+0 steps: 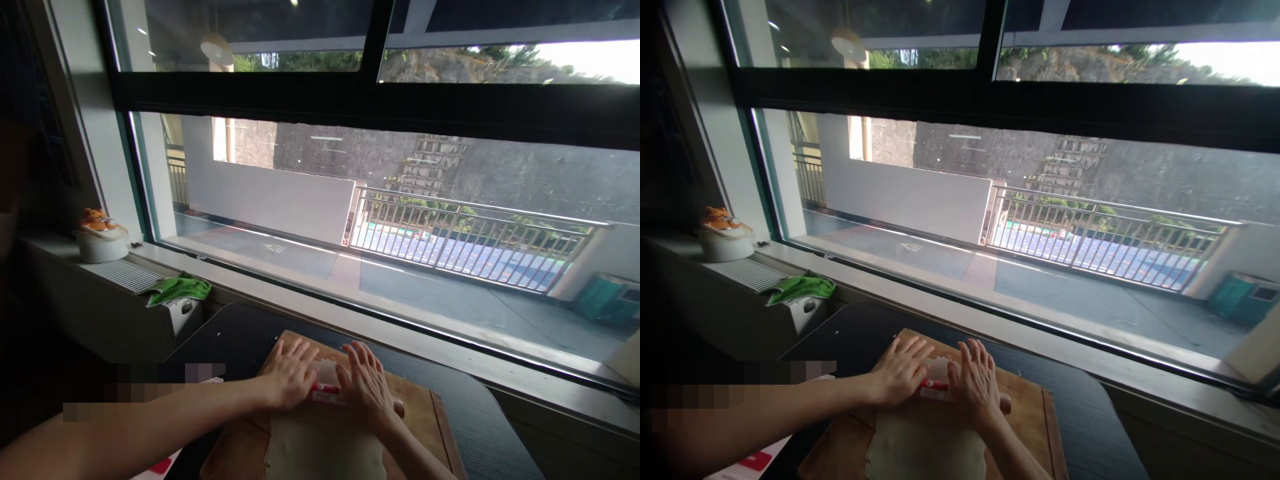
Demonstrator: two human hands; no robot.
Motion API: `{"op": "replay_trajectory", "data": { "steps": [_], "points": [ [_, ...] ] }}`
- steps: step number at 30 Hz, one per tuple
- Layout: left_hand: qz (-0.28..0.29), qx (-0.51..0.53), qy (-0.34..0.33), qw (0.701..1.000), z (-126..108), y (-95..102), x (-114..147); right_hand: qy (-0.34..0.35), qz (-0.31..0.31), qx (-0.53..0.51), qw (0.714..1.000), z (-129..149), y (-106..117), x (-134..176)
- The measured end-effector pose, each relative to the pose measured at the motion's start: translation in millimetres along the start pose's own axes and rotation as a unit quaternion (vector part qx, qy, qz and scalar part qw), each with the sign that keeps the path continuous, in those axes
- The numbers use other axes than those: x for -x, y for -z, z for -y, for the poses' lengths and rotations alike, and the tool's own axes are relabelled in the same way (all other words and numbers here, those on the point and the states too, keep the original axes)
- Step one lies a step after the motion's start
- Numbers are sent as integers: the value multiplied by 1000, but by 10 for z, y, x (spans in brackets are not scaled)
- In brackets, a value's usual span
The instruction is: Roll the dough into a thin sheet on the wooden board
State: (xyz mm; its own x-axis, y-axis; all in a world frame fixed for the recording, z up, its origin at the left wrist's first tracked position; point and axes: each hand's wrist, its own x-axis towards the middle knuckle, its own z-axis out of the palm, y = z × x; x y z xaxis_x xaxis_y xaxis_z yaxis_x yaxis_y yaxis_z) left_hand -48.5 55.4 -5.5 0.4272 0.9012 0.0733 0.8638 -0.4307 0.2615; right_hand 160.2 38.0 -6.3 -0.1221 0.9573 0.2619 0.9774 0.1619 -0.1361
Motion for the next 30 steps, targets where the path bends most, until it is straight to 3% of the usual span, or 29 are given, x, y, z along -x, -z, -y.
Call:
{"op": "replay_trajectory", "data": {
  "steps": [3, 8, 10, 15, 17, 20, 24, 30],
  "points": [
    [-34, 1, -35, 999, 9, -72, 102, 37, -17, 1, 999, -54, -81, 137],
    [-49, -17, 47, 998, 4, 174, -314, -79, -27, -11, 996, 18, 57, -392],
    [-40, -19, 66, 997, 3, 201, -357, -97, -25, -12, 995, 32, 78, -465],
    [-59, -11, -21, 998, 38, -96, 52, -30, -17, 0, 999, -24, -81, 36],
    [-73, -13, -44, 996, 53, -143, 100, -13, -29, 5, 999, -26, -93, 122],
    [-52, -15, -10, 999, 62, -1, -154, -55, -18, -4, 998, 15, 15, -149],
    [-26, -7, 88, 996, 63, 218, -485, -133, 6, -14, 991, 63, 129, -569],
    [-29, 11, 6, 999, 32, -14, -60, -44, -13, -3, 999, -79, -134, -76]
  ]
}}
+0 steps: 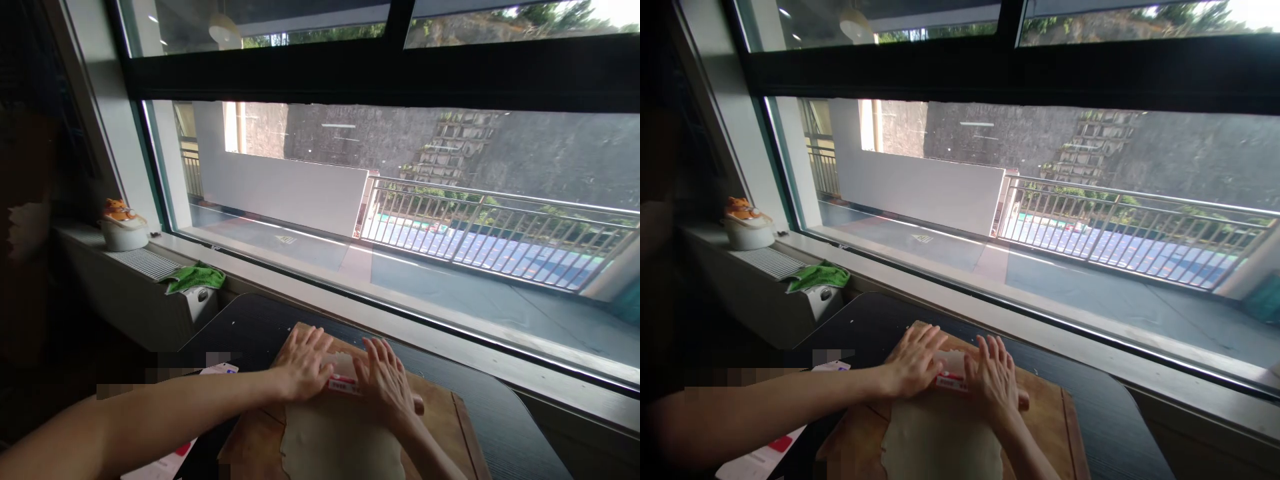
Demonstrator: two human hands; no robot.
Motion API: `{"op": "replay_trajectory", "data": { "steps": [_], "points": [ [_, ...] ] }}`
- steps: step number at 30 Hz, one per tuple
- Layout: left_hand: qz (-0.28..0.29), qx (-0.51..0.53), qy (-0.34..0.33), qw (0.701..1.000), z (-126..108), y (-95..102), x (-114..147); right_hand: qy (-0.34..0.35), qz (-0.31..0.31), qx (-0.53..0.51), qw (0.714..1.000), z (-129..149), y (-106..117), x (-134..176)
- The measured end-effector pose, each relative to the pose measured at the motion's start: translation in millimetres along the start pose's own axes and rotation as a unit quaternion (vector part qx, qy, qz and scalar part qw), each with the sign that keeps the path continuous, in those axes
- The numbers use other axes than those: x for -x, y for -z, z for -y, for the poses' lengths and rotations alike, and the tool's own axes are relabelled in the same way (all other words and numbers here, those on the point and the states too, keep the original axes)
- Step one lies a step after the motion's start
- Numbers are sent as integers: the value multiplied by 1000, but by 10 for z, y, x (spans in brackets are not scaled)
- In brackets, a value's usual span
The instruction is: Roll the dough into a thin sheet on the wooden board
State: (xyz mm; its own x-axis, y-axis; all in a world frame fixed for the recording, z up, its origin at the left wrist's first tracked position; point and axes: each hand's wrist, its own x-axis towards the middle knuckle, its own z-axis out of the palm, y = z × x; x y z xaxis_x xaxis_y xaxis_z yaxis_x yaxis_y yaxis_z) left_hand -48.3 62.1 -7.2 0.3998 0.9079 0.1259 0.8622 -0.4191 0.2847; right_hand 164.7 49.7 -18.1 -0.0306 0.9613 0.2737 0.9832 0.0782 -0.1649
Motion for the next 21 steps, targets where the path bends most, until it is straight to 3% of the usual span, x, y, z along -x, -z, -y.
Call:
{"op": "replay_trajectory", "data": {
  "steps": [3, 8, 14, 16, 21],
  "points": [
    [-18, -4, 2, 1000, 8, 19, -97, 4, -18, 10, 1000, -1, 15, -43],
    [-34, -13, 94, 995, 36, 187, -531, -93, 35, -7, 995, 157, 232, -473],
    [-20, 8, 4, 1000, 19, -5, -61, -19, 62, 5, 998, 99, 162, 36],
    [-24, 9, -3, 1000, 17, -2, -57, -11, 52, 13, 998, 94, 169, 48],
    [-27, -3, 97, 995, 30, 187, -519, -96, 95, -11, 991, 183, 320, -459]
  ]
}}
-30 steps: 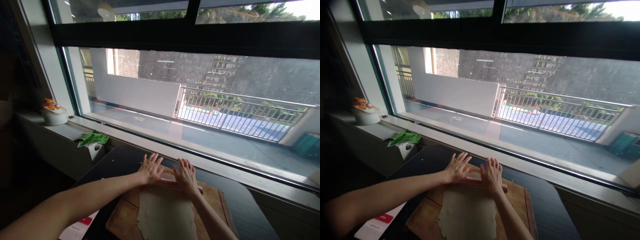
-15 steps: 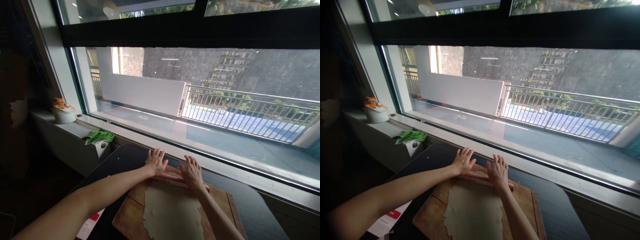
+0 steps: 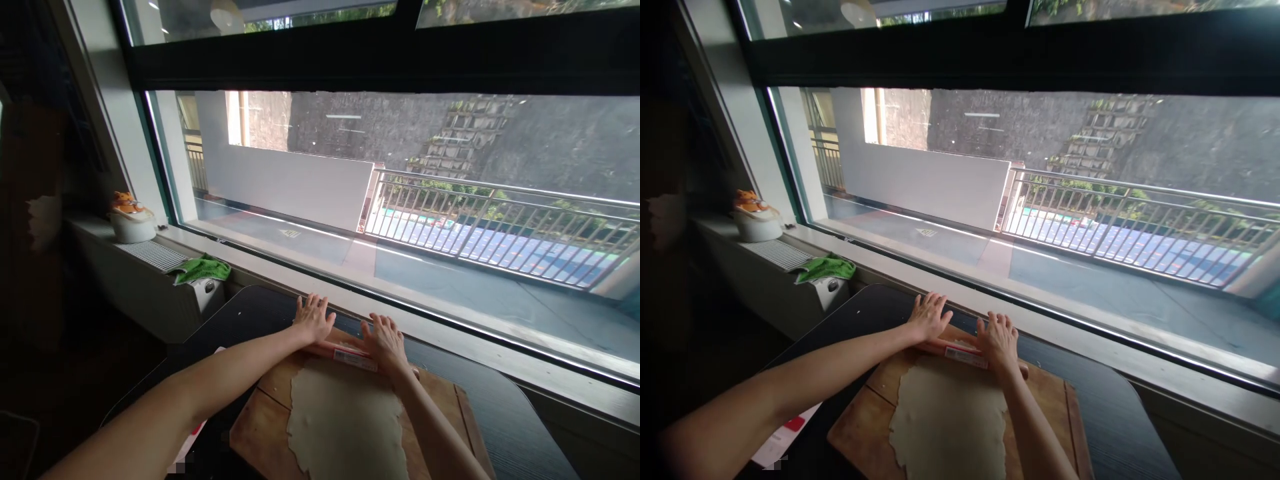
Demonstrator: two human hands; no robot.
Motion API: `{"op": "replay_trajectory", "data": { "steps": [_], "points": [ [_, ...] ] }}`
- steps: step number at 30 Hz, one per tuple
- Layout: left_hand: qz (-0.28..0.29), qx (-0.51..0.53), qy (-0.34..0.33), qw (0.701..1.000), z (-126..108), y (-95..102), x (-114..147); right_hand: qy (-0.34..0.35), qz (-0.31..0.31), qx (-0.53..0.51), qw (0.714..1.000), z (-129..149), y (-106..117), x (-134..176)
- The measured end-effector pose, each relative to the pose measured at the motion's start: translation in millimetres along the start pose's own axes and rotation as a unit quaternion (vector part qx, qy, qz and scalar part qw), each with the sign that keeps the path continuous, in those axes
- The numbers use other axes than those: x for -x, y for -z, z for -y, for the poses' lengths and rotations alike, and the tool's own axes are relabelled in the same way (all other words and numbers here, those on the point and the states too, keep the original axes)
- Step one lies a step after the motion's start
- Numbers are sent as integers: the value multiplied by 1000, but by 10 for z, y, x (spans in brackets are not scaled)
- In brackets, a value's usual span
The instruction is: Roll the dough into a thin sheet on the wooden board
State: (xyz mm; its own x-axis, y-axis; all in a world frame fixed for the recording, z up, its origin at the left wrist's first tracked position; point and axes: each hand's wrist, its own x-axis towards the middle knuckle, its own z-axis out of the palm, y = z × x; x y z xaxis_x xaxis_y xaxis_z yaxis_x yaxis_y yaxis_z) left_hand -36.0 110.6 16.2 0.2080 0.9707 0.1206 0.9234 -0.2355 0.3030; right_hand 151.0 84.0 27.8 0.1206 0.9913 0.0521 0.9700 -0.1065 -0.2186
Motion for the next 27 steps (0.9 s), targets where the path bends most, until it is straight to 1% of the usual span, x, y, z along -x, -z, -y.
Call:
{"op": "replay_trajectory", "data": {
  "steps": [2, 3, 5, 7, 8, 9, 11, 13, 15, 16, 18, 20, 22, 24, 27],
  "points": [
    [2, -4, 3, 1000, -6, 12, -13, -9, 8, -2, 1000, 16, 23, -27],
    [7, -3, -7, 1000, 1, -8, 51, -1, 7, 0, 1000, -5, 0, 26],
    [13, 3, -45, 999, 27, -78, 260, 32, -2, 11, 999, -81, -89, 213],
    [4, 6, -82, 997, 52, -139, 444, 60, -26, 31, 997, -148, -169, 392],
    [-4, 5, -92, 996, 57, -150, 480, 68, -39, 41, 996, -160, -185, 434],
    [-10, 3, -93, 996, 56, -145, 466, 69, -51, 46, 995, -152, -178, 432],
    [-10, -3, -63, 998, 39, -95, 306, 51, -56, 43, 996, -89, -111, 303],
    [-7, -10, -21, 1000, 14, -23, 78, 16, -44, 28, 999, 5, -8, 96],
    [-13, -17, 2, 1000, -2, 21, -60, -17, -25, 16, 999, 73, 70, -44],
    [-16, -17, 1, 1000, -3, 21, -63, -26, -12, 12, 1000, 83, 85, -57],
    [-12, -10, -15, 1000, 16, -31, 62, -21, 11, 12, 1000, 52, 56, 41],
    [-7, -3, -51, 999, 48, -118, 272, 8, 24, 23, 999, -20, -19, 228],
    [-14, -2, -85, 996, 71, -177, 420, 39, 17, 39, 998, -81, -80, 371],
    [-24, -3, -89, 996, 68, -170, 404, 51, -4, 47, 998, -86, -82, 369],
    [-22, -7, -33, 999, 32, -62, 133, 25, -14, 34, 999, 3, 9, 124]
  ]
}}
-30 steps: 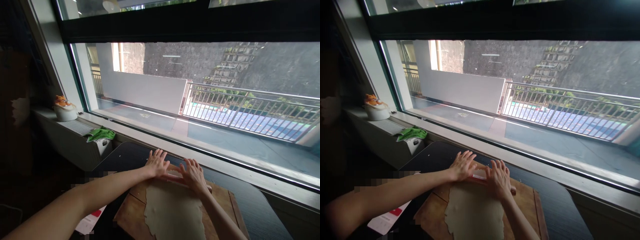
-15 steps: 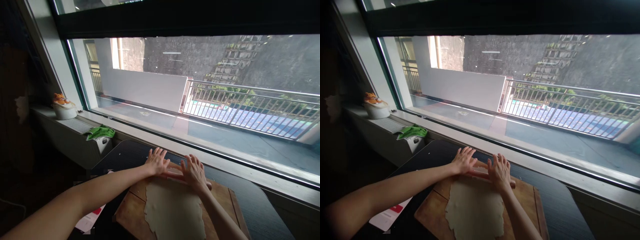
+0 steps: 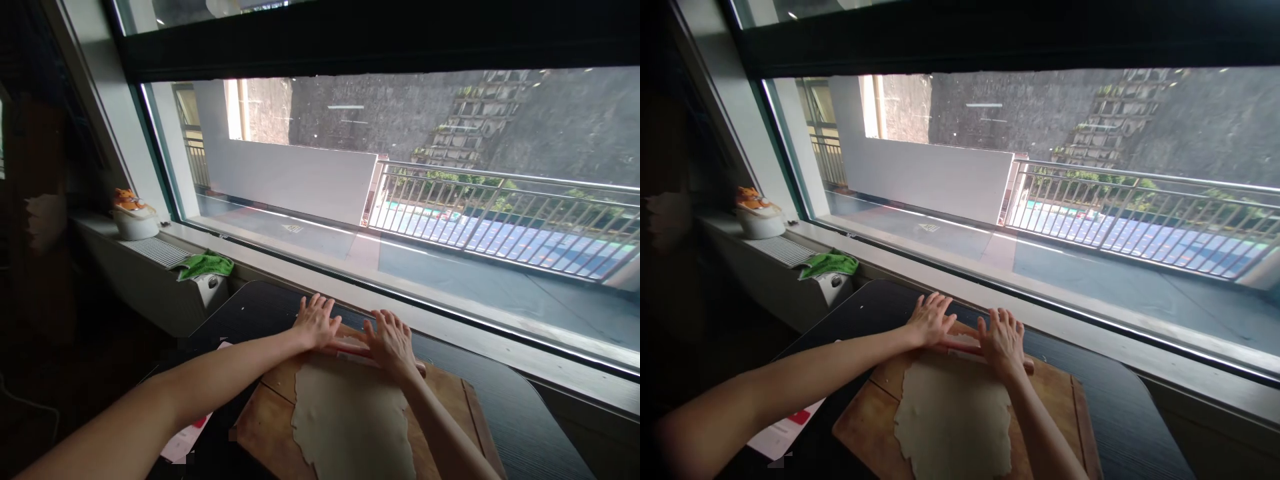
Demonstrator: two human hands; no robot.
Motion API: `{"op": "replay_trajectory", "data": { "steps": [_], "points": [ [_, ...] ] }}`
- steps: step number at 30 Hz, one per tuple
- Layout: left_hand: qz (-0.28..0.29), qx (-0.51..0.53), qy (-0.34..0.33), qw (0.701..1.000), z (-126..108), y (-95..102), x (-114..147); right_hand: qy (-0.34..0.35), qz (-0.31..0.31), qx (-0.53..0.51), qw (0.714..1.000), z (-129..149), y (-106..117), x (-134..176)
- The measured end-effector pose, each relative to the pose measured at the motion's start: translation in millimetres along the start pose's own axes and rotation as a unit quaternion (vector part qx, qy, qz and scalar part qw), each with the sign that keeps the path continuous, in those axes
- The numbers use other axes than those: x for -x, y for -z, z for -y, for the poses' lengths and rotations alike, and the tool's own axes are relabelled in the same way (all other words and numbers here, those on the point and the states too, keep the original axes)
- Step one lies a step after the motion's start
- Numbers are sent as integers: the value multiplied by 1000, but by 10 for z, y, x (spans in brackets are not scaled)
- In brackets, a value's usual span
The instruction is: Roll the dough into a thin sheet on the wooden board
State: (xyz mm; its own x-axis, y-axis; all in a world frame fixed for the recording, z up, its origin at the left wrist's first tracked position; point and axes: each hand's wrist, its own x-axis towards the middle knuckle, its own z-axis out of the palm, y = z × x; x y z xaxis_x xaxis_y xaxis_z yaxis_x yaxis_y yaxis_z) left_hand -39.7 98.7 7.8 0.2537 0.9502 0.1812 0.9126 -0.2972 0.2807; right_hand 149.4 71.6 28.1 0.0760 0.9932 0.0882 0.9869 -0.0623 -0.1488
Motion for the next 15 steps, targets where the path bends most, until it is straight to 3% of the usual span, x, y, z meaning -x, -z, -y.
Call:
{"op": "replay_trajectory", "data": {
  "steps": [4, 7, 11, 15],
  "points": [
    [8, -9, 30, 999, -21, 88, -172, -31, 30, -16, 999, 57, 82, -181],
    [23, 3, -6, 1000, -17, 15, 88, 2, 38, -5, 999, -22, -8, 57],
    [-16, 3, -62, 998, -7, -82, 327, 45, 6, 23, 999, -114, -119, 298],
    [-45, -12, -16, 999, -7, -4, -26, 18, -18, 3, 1000, -34, -21, -45]
  ]
}}
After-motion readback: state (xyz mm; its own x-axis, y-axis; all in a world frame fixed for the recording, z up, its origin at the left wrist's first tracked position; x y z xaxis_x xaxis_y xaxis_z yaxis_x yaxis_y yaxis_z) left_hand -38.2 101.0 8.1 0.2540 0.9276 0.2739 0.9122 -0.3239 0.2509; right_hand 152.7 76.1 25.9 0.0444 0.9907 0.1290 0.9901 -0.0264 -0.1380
